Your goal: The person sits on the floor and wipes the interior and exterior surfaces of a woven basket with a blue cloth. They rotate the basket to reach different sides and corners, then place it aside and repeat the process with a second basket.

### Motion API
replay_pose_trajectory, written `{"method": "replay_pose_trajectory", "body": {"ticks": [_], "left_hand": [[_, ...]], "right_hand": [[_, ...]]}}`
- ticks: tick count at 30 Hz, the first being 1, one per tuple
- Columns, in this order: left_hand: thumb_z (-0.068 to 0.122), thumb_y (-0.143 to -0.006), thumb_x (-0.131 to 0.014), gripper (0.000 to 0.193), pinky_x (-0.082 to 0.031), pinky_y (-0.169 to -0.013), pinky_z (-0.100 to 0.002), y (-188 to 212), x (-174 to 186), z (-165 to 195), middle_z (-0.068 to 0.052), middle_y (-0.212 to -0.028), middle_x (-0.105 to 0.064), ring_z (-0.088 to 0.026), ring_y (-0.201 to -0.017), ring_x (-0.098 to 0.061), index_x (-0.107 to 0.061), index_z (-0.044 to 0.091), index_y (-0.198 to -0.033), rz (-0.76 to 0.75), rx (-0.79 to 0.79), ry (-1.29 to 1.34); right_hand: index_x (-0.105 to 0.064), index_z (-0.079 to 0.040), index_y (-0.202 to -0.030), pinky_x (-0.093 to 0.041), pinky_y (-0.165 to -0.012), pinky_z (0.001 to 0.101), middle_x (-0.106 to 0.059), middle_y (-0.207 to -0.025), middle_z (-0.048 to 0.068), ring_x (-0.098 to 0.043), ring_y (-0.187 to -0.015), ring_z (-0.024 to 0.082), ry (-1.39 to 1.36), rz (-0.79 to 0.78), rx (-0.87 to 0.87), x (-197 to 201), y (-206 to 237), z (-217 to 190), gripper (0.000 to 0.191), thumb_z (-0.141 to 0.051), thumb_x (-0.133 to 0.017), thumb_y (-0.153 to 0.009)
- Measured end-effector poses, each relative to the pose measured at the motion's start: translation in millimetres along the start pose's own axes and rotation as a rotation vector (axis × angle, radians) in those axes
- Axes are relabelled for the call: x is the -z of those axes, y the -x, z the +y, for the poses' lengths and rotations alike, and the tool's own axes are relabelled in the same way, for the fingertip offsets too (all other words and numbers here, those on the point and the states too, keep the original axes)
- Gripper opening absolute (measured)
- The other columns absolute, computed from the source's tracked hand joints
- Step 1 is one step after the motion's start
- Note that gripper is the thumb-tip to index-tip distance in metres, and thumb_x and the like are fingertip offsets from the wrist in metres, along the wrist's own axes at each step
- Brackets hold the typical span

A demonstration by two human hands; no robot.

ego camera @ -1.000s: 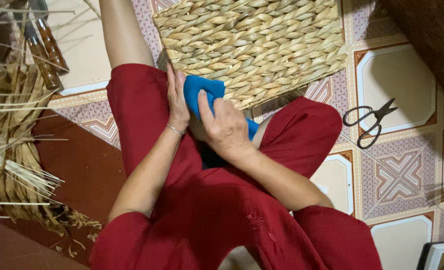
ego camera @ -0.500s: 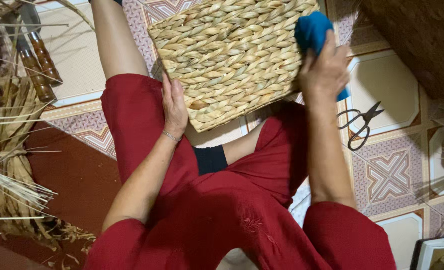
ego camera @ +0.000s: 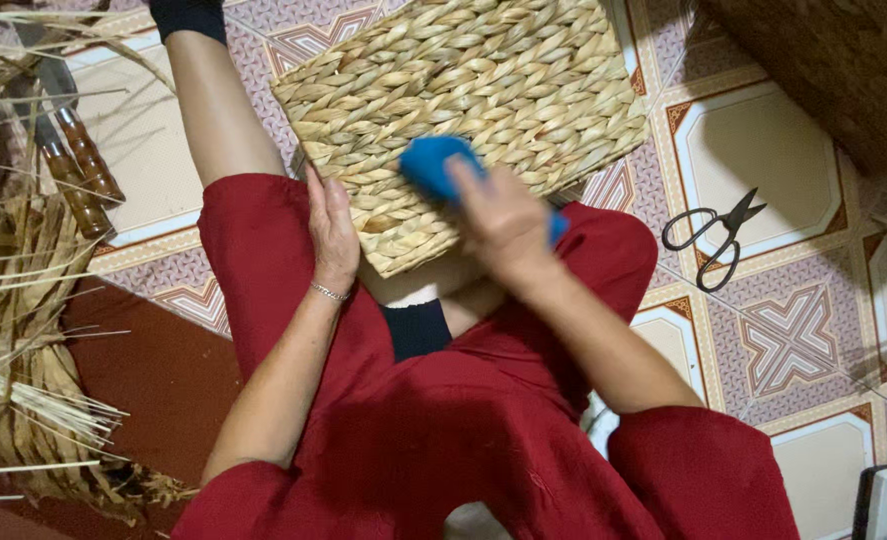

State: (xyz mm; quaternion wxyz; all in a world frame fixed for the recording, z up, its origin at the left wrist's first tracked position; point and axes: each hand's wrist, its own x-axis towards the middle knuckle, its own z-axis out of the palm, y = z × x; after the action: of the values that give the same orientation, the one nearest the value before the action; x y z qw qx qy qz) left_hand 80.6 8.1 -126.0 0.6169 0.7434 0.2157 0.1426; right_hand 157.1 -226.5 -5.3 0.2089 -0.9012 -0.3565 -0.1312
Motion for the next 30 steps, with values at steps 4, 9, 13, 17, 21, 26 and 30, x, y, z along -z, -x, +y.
{"method": "replay_pose_trajectory", "body": {"ticks": [4, 9, 13, 17, 21, 26, 30], "left_hand": [[0.036, -0.113, -0.040, 0.067, -0.036, -0.118, -0.034, 4.6, -0.4, 17.0, -0.023, -0.160, -0.044, -0.027, -0.143, -0.046, -0.020, -0.006, -0.161, -0.012, 0.045, 0.057], [0.020, -0.108, -0.055, 0.070, -0.035, -0.124, -0.040, 16.8, -4.8, 48.9, -0.023, -0.159, -0.044, -0.030, -0.142, -0.045, -0.022, -0.003, -0.165, 0.114, 0.064, -0.176], [0.012, -0.088, -0.079, 0.111, -0.026, -0.131, -0.043, 54.2, -11.1, 75.4, -0.029, -0.170, -0.023, -0.037, -0.157, -0.030, -0.001, -0.002, -0.166, -0.033, -0.120, -0.068], [0.022, -0.062, -0.096, 0.152, -0.029, -0.128, -0.042, 68.2, -4.4, 80.9, -0.031, -0.169, -0.016, -0.039, -0.154, -0.031, 0.017, -0.001, -0.161, -0.209, -0.047, 0.003], [0.027, -0.044, -0.104, 0.170, -0.022, -0.126, -0.045, 64.0, 3.9, 69.1, -0.032, -0.166, -0.001, -0.043, -0.155, -0.016, 0.021, 0.000, -0.155, -0.279, -0.113, -0.215], [0.033, -0.052, -0.104, 0.166, -0.023, -0.128, -0.045, 66.2, -2.5, 53.8, -0.031, -0.168, -0.001, -0.042, -0.157, -0.016, 0.019, 0.000, -0.158, -0.250, -0.139, -0.215], [0.043, -0.075, -0.093, 0.117, -0.034, -0.135, -0.040, 58.6, -9.5, 51.1, -0.014, -0.167, -0.042, -0.031, -0.156, -0.044, -0.022, 0.013, -0.164, -0.619, 0.089, -0.291]], "right_hand": [[-0.056, -0.013, -0.141, -0.047, -0.053, 0.0461, -0.059, -0.090, 0.016, -0.060, -0.073, 0.034, 0.322, 0.021, -0.236, 30.6, -3.6, 84.8, 0.055, -0.019, -0.083, -0.094], [-0.055, -0.012, -0.142, -0.056, -0.081, 0.0467, -0.064, -0.110, 0.017, -0.067, -0.096, 0.036, 0.250, 0.092, -0.248, 53.3, 11.0, 137.0, 0.049, -0.019, -0.078, -0.100], [-0.044, -0.007, -0.157, -0.060, -0.093, 0.0425, -0.061, -0.121, 0.017, -0.068, -0.103, 0.029, -0.009, 0.153, -0.379, 53.1, -6.8, 152.0, 0.051, -0.014, -0.066, -0.111], [-0.028, -0.003, -0.164, -0.056, -0.094, 0.0464, -0.049, -0.128, 0.020, -0.060, -0.109, 0.035, 0.149, 0.114, -0.169, 24.2, -44.7, 151.2, 0.080, -0.029, -0.076, -0.105], [-0.030, -0.006, -0.157, -0.053, -0.089, 0.0473, -0.049, -0.128, 0.023, -0.057, -0.109, 0.040, 0.390, 0.129, -0.163, -9.8, -68.6, 121.1, 0.075, -0.025, -0.076, -0.101], [-0.040, -0.008, -0.150, -0.050, -0.079, 0.0515, -0.055, -0.114, 0.022, -0.058, -0.099, 0.040, 0.036, -0.081, -0.272, -24.2, -88.5, 20.9, 0.060, -0.006, -0.070, -0.097], [-0.049, -0.005, -0.144, -0.051, -0.069, 0.0479, -0.054, -0.096, 0.015, -0.056, -0.087, 0.035, -0.081, -0.129, 0.089, -48.5, -93.6, -94.5, 0.057, -0.006, -0.063, -0.089]]}}
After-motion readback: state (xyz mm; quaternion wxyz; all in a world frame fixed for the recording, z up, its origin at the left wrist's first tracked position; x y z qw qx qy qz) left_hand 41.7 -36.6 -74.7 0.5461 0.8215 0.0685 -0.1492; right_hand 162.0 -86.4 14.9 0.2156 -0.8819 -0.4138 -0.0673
